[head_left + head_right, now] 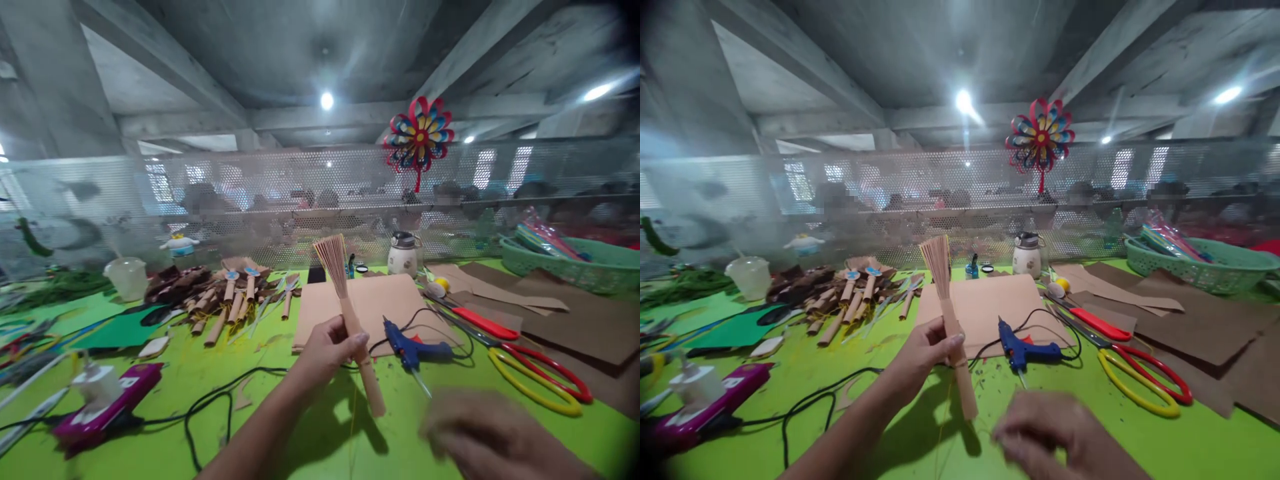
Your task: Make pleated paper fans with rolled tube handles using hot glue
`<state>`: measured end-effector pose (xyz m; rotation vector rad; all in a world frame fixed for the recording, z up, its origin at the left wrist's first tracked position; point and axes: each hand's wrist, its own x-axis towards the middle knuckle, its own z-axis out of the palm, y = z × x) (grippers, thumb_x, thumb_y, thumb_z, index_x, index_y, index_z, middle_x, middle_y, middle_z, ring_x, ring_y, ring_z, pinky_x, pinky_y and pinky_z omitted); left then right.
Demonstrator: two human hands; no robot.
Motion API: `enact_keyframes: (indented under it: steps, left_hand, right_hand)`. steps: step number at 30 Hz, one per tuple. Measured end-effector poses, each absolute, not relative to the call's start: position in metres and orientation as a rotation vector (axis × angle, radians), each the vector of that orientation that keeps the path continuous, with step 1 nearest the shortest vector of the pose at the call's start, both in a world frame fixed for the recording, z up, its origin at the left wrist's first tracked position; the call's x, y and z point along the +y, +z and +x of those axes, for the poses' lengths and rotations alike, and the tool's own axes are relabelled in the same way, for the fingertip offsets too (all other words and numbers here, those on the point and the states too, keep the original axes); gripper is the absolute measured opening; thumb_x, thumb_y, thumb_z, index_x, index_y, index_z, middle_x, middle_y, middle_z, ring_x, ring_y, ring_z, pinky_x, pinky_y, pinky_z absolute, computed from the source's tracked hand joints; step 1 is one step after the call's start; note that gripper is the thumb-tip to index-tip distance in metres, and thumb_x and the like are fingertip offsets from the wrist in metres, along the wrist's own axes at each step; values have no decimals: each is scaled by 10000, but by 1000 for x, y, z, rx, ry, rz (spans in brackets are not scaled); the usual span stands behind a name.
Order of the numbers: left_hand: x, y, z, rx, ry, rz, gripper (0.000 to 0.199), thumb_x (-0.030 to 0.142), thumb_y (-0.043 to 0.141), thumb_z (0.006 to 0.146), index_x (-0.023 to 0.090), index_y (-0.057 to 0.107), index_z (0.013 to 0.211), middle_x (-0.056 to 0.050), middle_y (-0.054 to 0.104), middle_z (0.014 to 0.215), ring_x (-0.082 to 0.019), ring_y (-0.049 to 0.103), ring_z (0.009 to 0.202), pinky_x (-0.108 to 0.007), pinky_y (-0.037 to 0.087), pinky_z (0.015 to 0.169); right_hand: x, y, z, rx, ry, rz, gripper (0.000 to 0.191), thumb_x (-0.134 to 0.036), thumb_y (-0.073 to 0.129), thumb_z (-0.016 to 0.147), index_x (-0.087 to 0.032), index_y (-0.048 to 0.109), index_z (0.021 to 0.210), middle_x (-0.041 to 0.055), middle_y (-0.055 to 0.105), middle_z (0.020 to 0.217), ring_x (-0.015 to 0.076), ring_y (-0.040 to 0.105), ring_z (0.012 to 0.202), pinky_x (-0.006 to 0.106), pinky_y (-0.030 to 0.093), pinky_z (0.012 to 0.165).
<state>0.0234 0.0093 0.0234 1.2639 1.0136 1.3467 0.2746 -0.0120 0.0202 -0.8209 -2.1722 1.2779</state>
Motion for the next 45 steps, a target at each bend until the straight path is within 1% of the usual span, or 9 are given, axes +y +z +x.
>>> enact_keyframes:
  steps: [2, 6, 10, 21, 30, 35, 37, 41, 45]
  left_hand:
    - [7, 25, 25, 999, 1337, 1304, 301, 390, 798, 697, 126, 668, 763, 10, 567, 663, -102, 476, 613, -222, 372, 577]
    - [5, 27, 24, 980, 1307, 1368, 320, 410, 768, 728, 121, 686, 838, -17, 602, 740, -133, 506, 689, -249, 402, 646]
    - [7, 26, 21, 986, 1289, 1451, 345, 443, 683, 808, 122, 684, 933, -36, 602, 818, -164, 507, 770, -277, 402, 709]
    - [8, 21, 23, 1146, 1237, 1493, 407, 544, 606, 833, 140, 629, 874, 20, 433, 716, -135, 381, 694, -247, 316, 632]
    - [5, 20, 28, 1089, 1299, 1322, 385, 519, 639, 831, 151, 690, 933, 1, 507, 726, -134, 415, 671, -240, 324, 617]
    - [11, 21, 24, 931, 1438, 1042, 385, 473, 753, 741, 146, 696, 935, -4, 542, 745, -124, 475, 684, -224, 377, 630]
    - [14, 23, 20, 913, 1496, 983, 396, 473, 746, 746, 149, 692, 968, 5, 538, 715, -120, 476, 650, -223, 390, 610]
    - [20, 25, 11, 908, 1583, 921, 363, 411, 738, 772, 123, 702, 991, 2, 553, 731, -92, 465, 636, -184, 372, 581]
    - [23, 24, 7, 911, 1623, 893, 350, 394, 733, 778, 108, 698, 976, 7, 557, 707, -86, 473, 638, -176, 372, 584]
  right_hand:
    - [6, 26, 264, -2046, 1256, -880, 319, -478, 528, 939, -205, 690, 916, 46, 673, 773, 144, 601, 573, 273, 473, 524]
    - [35, 24, 232, -1819, 1309, -805, 347, -467, 661, 841, -173, 699, 1020, 94, 708, 981, 207, 655, 875, 299, 525, 687]
    - [49, 28, 206, -1795, 1421, -694, 367, -440, 692, 819, -169, 692, 1066, 104, 708, 1051, 202, 639, 911, 328, 527, 756]
    - [93, 62, 194, -1561, 1244, -608, 402, -529, 719, 759, -129, 714, 797, 61, 669, 758, 140, 594, 688, 258, 458, 583]
    - [101, 67, 189, -1563, 1098, -626, 420, -544, 717, 759, -126, 669, 755, 17, 605, 660, 109, 534, 585, 235, 398, 511]
    - [72, 30, 194, -1673, 1364, -741, 454, -580, 656, 799, -128, 660, 753, 7, 591, 639, 95, 516, 542, 230, 407, 505]
    - [57, 18, 193, -1760, 1577, -754, 434, -558, 668, 798, -126, 674, 842, -11, 585, 627, 85, 518, 508, 223, 415, 495]
    - [35, 8, 182, -1847, 1912, -641, 449, -486, 739, 740, -145, 641, 1015, 2, 633, 766, 88, 571, 494, 222, 438, 469]
    - [32, 1, 173, -1785, 1806, -719, 364, -461, 774, 687, -142, 621, 770, -39, 558, 581, 79, 514, 455, 216, 411, 458]
